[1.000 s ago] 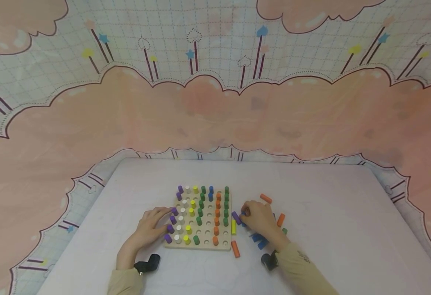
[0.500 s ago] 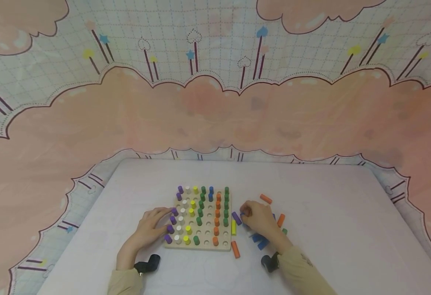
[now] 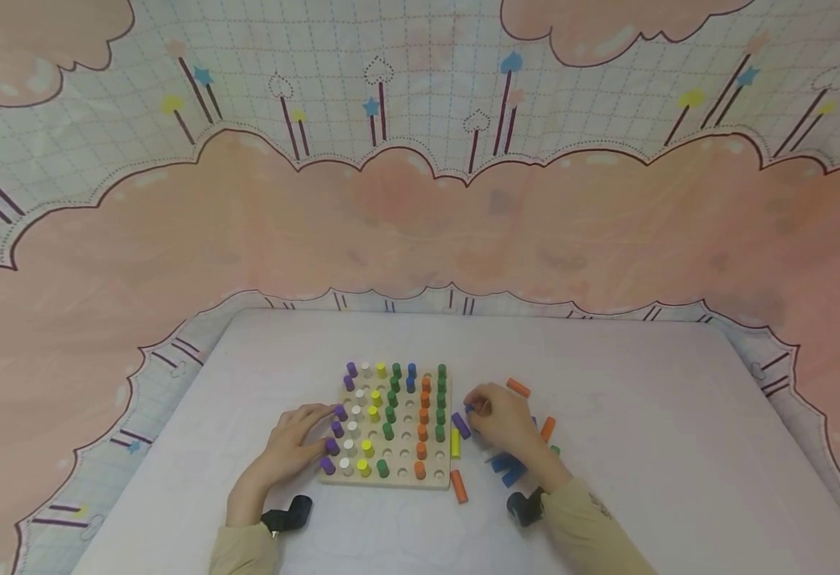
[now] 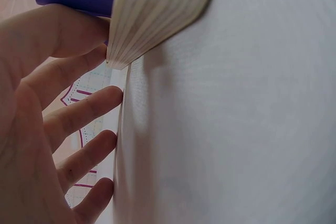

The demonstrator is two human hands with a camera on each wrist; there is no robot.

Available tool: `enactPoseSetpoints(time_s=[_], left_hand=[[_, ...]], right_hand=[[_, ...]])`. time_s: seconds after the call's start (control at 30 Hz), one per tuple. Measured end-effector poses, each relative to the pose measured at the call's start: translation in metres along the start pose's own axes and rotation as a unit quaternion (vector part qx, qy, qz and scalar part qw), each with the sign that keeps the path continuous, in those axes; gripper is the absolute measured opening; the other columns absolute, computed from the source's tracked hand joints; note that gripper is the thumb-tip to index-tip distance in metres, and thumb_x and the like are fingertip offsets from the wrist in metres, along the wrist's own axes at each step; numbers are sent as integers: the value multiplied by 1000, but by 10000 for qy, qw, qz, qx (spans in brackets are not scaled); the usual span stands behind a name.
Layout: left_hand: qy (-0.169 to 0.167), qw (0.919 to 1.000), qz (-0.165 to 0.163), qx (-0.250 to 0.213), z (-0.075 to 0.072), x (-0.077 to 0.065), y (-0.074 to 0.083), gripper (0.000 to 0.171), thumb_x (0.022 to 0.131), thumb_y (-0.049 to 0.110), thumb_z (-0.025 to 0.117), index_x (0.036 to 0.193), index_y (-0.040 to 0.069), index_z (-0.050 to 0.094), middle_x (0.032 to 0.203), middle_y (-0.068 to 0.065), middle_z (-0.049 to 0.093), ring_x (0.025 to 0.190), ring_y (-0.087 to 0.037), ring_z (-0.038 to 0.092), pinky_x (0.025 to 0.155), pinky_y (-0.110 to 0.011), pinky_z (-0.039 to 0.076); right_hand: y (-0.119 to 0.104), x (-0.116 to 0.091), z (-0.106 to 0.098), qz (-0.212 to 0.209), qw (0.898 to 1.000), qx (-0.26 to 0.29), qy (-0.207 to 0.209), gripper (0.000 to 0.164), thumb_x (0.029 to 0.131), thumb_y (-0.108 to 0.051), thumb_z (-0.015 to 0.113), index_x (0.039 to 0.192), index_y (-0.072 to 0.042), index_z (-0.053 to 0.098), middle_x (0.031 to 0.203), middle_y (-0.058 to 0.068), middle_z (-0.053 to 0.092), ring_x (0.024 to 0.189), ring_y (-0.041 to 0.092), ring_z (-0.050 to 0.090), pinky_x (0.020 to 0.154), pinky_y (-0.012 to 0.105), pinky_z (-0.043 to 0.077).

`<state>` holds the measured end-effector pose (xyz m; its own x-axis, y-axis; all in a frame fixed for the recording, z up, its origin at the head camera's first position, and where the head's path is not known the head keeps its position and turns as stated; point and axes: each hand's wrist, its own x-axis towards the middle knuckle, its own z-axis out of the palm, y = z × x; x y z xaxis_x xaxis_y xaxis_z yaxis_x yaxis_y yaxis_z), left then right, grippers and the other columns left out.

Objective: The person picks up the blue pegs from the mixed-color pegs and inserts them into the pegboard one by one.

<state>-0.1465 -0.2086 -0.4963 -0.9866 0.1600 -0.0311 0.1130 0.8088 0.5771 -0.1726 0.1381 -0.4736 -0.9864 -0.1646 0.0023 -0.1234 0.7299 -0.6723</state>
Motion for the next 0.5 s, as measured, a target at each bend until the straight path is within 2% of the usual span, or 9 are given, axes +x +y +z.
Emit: enactPoseSetpoints(time_s=[0.3, 0.5], left_hand=[[6, 10000, -32, 5, 1, 1, 0, 52, 85, 17, 62, 135, 21, 55, 138, -8, 51, 131, -36, 36, 105, -62, 30], [17, 10000, -3, -7, 0, 0, 0, 52, 84, 17, 62, 135, 20, 55, 138, -7, 51, 130, -36, 36, 104, -62, 30]], right_hand=[[-18, 5, -7, 266, 9992, 283, -66, 18, 84, -10, 68, 102, -13, 66, 89, 0, 62, 81, 15, 53, 65, 25, 44], [-28, 7, -10, 152, 9992, 368, -89, 18, 84, -9, 68, 102, -12, 66, 90, 1, 64, 82, 16, 54, 66, 25, 44]])
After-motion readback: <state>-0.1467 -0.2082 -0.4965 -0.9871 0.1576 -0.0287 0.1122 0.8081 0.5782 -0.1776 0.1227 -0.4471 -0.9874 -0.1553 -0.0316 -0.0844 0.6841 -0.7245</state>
